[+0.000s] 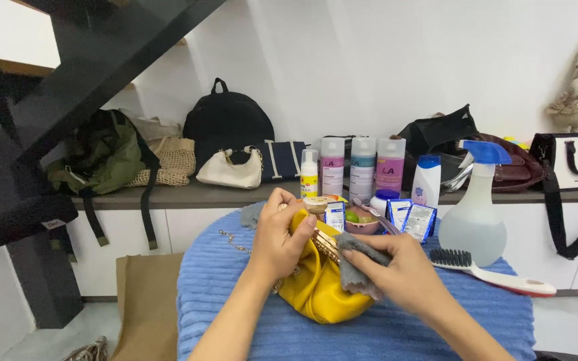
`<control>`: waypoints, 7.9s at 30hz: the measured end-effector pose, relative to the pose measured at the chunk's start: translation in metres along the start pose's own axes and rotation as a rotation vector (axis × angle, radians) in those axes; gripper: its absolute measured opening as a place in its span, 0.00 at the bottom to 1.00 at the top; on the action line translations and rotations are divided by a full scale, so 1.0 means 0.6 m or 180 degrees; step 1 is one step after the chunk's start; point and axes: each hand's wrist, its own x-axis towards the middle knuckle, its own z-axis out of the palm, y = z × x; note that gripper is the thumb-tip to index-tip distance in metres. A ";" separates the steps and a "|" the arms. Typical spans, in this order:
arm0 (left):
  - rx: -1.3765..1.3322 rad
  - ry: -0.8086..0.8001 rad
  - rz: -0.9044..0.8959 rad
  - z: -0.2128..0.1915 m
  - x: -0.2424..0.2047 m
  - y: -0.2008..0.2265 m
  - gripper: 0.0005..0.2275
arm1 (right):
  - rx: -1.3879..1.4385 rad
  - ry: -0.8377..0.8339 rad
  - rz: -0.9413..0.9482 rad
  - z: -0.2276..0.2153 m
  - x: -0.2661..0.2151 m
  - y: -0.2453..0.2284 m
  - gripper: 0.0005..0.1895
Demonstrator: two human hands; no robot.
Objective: Cleaning a yellow leather handbag by applying cleaning solution, scrubbing with a toothbrush, and wiping with a cloth.
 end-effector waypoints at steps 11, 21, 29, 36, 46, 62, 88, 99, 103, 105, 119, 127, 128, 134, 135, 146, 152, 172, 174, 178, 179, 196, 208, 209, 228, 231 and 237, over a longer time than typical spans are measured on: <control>0.0111 -0.0212 0.0115 0.000 0.001 -0.002 0.20 | -0.0340 -0.0046 -0.1313 -0.022 0.002 0.128 0.30; -0.0350 0.0891 -0.0402 -0.003 0.004 -0.044 0.22 | -0.0774 0.1697 -0.2255 -0.010 0.002 0.104 0.30; -0.0071 0.0830 -0.0185 0.006 0.004 -0.026 0.18 | -0.3672 0.1319 -0.4131 0.007 -0.004 0.163 0.37; 0.0138 0.0460 -0.0127 0.023 0.011 0.003 0.18 | -0.3051 0.1135 -0.2795 0.016 -0.012 0.179 0.09; 0.0185 0.0310 -0.0471 0.032 0.008 0.010 0.17 | -0.2103 -0.0247 -0.1174 0.020 0.006 0.175 0.14; 0.0560 -0.0597 -0.1034 0.058 0.098 -0.010 0.22 | -0.2852 0.0335 -0.2761 0.026 0.046 0.162 0.25; 0.0802 -0.1484 -0.1323 0.100 0.148 0.041 0.23 | -0.3470 0.0526 -0.2651 -0.020 0.104 0.147 0.17; 0.0964 -0.1934 -0.1299 0.135 0.151 0.046 0.23 | -0.4643 -0.0185 -0.2228 -0.027 0.104 0.153 0.12; 0.1003 -0.1835 -0.1224 0.136 0.145 0.045 0.22 | -0.3072 -0.0381 -0.1698 -0.038 0.084 0.130 0.15; 0.0968 -0.1798 -0.1265 0.140 0.145 0.047 0.21 | -0.2381 -0.0692 -0.1200 -0.041 0.084 0.136 0.18; 0.0936 -0.1717 -0.1243 0.128 0.139 0.051 0.23 | -0.0248 -0.2237 -0.1921 -0.071 0.048 0.178 0.11; 0.0885 -0.1659 -0.1299 0.130 0.137 0.041 0.23 | -0.0763 0.0014 -0.0983 -0.074 0.069 0.153 0.21; 0.0874 -0.1615 -0.1286 0.129 0.137 0.040 0.23 | -0.1688 -0.0187 -0.1843 -0.069 0.087 0.166 0.21; 0.0761 -0.1631 -0.1310 0.126 0.134 0.047 0.22 | -0.2747 -0.0201 -0.2420 -0.028 0.115 0.184 0.23; 0.0763 -0.1633 -0.1322 0.125 0.135 0.047 0.22 | -0.2742 -0.0213 -0.2419 -0.029 0.111 0.178 0.23; 0.0873 -0.1645 -0.1231 0.125 0.134 0.047 0.23 | -0.1555 -0.0698 -0.0916 -0.044 0.093 0.220 0.24; 0.0880 -0.1622 -0.1198 0.128 0.134 0.041 0.24 | -0.1363 -0.0722 -0.0546 -0.042 0.077 0.181 0.26; 0.0888 -0.1607 -0.1227 0.126 0.133 0.040 0.23 | -0.2001 -0.0550 -0.0991 -0.029 0.048 0.183 0.33; 0.0863 -0.1619 -0.1248 0.126 0.132 0.039 0.23 | -0.2005 -0.0568 -0.0797 -0.028 0.044 0.182 0.33; 0.0852 -0.1580 -0.1187 0.126 0.130 0.041 0.23 | -0.1995 -0.0706 -0.0751 -0.031 0.034 0.161 0.32; 0.0827 -0.1554 -0.1175 0.124 0.130 0.042 0.23 | -0.2029 -0.0723 -0.0773 -0.031 0.033 0.151 0.31; 0.0880 -0.1510 -0.1089 0.128 0.129 0.036 0.25 | -0.1782 -0.0804 -0.2123 -0.028 0.034 0.191 0.26; 0.0687 -0.1489 -0.1077 0.118 0.127 0.033 0.25 | -0.1605 -0.0378 -0.3567 -0.013 0.008 0.170 0.21; 0.0739 -0.1454 -0.1085 0.118 0.126 0.033 0.25 | -0.1850 -0.0457 -0.3684 -0.009 0.008 0.167 0.17; 0.0392 -0.1047 -0.1170 0.099 0.128 -0.009 0.24 | -0.1605 -0.0575 -0.2936 -0.055 0.027 0.169 0.17; 0.0279 -0.1037 -0.1109 0.101 0.130 -0.030 0.23 | -0.1723 -0.0377 -0.2932 -0.076 0.058 0.192 0.18; -0.0189 -0.1040 -0.1221 0.085 0.129 -0.031 0.19 | -0.0415 0.0833 -0.0495 -0.096 0.025 0.137 0.16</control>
